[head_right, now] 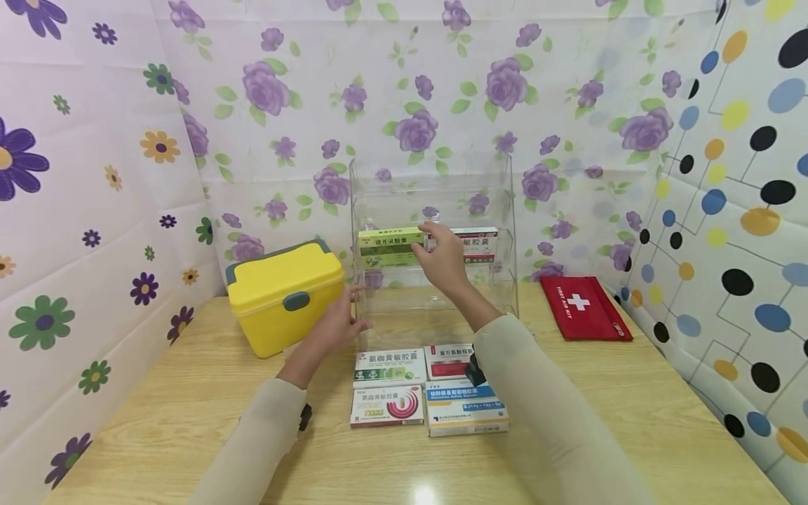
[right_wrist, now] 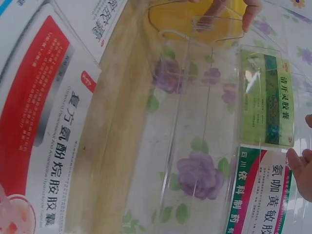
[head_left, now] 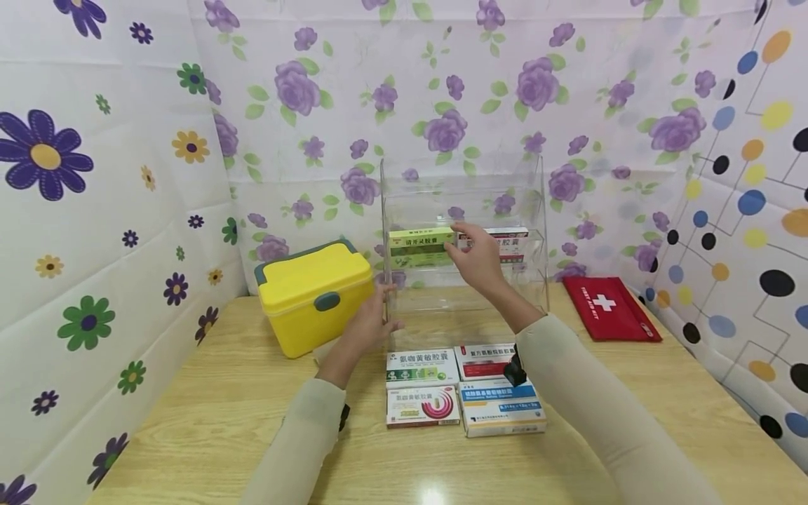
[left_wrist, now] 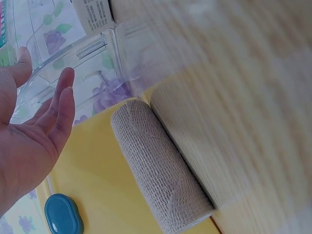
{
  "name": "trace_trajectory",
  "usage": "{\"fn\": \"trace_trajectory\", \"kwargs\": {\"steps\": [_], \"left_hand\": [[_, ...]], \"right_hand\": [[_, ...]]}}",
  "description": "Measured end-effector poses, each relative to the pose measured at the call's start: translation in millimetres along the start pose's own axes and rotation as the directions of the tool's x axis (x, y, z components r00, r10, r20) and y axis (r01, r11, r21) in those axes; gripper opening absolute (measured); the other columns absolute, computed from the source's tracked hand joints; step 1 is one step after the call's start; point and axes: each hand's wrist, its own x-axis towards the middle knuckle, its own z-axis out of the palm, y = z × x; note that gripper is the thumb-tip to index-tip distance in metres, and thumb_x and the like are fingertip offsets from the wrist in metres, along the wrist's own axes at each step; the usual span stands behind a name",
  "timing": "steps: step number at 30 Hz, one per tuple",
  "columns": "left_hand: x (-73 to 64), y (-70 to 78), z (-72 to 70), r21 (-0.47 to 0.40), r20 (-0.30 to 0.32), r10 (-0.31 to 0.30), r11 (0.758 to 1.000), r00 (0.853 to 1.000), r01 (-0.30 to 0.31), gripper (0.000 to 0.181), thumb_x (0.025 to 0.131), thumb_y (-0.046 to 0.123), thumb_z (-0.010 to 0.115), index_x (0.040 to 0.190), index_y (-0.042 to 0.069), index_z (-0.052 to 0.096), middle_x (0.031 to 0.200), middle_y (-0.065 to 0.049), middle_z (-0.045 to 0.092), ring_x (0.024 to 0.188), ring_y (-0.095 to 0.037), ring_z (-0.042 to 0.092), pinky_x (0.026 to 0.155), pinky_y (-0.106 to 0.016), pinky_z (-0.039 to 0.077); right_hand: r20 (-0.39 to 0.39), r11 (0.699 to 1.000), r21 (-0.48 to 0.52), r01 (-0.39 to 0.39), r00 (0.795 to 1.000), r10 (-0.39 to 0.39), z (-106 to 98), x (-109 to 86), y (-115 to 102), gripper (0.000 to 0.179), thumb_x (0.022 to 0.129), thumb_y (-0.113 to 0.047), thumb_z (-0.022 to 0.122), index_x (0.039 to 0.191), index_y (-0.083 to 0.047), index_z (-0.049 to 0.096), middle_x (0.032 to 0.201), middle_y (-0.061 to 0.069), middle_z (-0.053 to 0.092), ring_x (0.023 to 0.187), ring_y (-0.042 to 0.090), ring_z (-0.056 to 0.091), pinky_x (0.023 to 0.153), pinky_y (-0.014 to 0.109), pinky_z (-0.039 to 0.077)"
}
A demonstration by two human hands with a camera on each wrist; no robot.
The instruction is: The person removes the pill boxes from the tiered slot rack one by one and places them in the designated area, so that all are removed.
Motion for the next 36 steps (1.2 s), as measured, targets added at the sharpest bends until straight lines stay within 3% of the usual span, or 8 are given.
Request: {"fn": "trace_trajectory", "kwargs": {"steps": [9, 12, 19, 23, 29, 36], "left_hand": [[-0.3, -1.7, 2.6, -0.005, 0.007, -0.013, 1.0, 1.0, 0.013, 0.077, 0.087, 0.015, 0.077, 0.148, 0.018, 0.03, 0.142, -0.021, 0.05, 0.101, -0.03, 0.062, 0.084, -0.045, 0.054], [-0.5, -1.0, 3.3, 0.001, 0.009, -0.009, 1.0, 1.0, 0.009, 0.077, 0.088, 0.016, 0.077, 0.148, 0.018, 0.029, 0.142, -0.021, 0.051, 0.101, -0.031, 0.063, 0.085, -0.045, 0.054], [-0.3, -0.1, 4.4, -0.007, 0.013, -0.001, 1.0, 1.0, 0.001, 0.077, 0.088, 0.016, 0.077, 0.148, 0.019, 0.03, 0.141, -0.021, 0.052, 0.095, -0.03, 0.064, 0.08, -0.044, 0.054], [0.7, -0.1, 4.8, -0.009, 0.011, 0.019, 1.0, 1.0, -0.019, 0.076, 0.088, 0.018, 0.076, 0.148, 0.017, 0.029, 0.14, -0.021, 0.053, 0.096, -0.031, 0.064, 0.08, -0.044, 0.054], [0.4, 2.0, 3.6, -0.01, 0.014, 0.011, 1.0, 1.0, -0.011, 0.076, 0.088, 0.018, 0.076, 0.148, 0.019, 0.029, 0.14, -0.021, 0.053, 0.1, -0.031, 0.063, 0.082, -0.045, 0.054], [-1.1, 1.0, 1.7, -0.01, 0.011, -0.008, 1.0, 1.0, 0.008, 0.076, 0.088, 0.021, 0.076, 0.148, 0.019, 0.03, 0.142, -0.02, 0.051, 0.102, -0.03, 0.062, 0.081, -0.043, 0.055]], "right_hand": [[0.077, 0.998, -0.058, -0.016, 0.997, 0.021, 5.6, 7.4, -1.1, 0.042, 0.091, -0.011, 0.073, 0.131, -0.002, 0.062, 0.142, 0.015, 0.055, 0.089, 0.029, 0.071, 0.075, 0.037, 0.058], [0.076, 0.996, -0.088, -0.006, 0.997, 0.013, 6.2, 9.8, -0.7, 0.043, 0.091, -0.012, 0.073, 0.131, -0.004, 0.063, 0.14, 0.014, 0.056, 0.076, 0.024, 0.067, 0.067, 0.034, 0.055], [0.121, 0.996, -0.087, 0.004, 0.993, 0.007, 6.4, 14.9, 1.3, 0.043, 0.091, -0.011, 0.072, 0.132, -0.003, 0.062, 0.143, 0.016, 0.054, 0.048, 0.015, 0.043, 0.051, 0.03, 0.041], [0.139, 0.993, -0.114, 0.006, 0.99, 0.01, 5.8, 18.2, 2.2, 0.043, 0.092, -0.011, 0.072, 0.132, -0.002, 0.061, 0.143, 0.016, 0.053, 0.046, 0.015, 0.038, 0.056, 0.031, 0.042], [0.171, 0.992, -0.129, -0.008, 0.985, 0.03, 5.0, 21.7, 3.5, 0.042, 0.092, -0.008, 0.071, 0.131, 0.0, 0.061, 0.144, 0.017, 0.052, 0.051, 0.015, 0.044, 0.06, 0.034, 0.047], [0.225, 0.979, -0.201, 0.029, 0.974, 0.018, 6.5, 26.8, 3.4, 0.041, 0.09, -0.008, 0.072, 0.129, 0.002, 0.062, 0.14, 0.016, 0.056, 0.064, 0.02, 0.055, 0.087, 0.042, 0.05]]}}
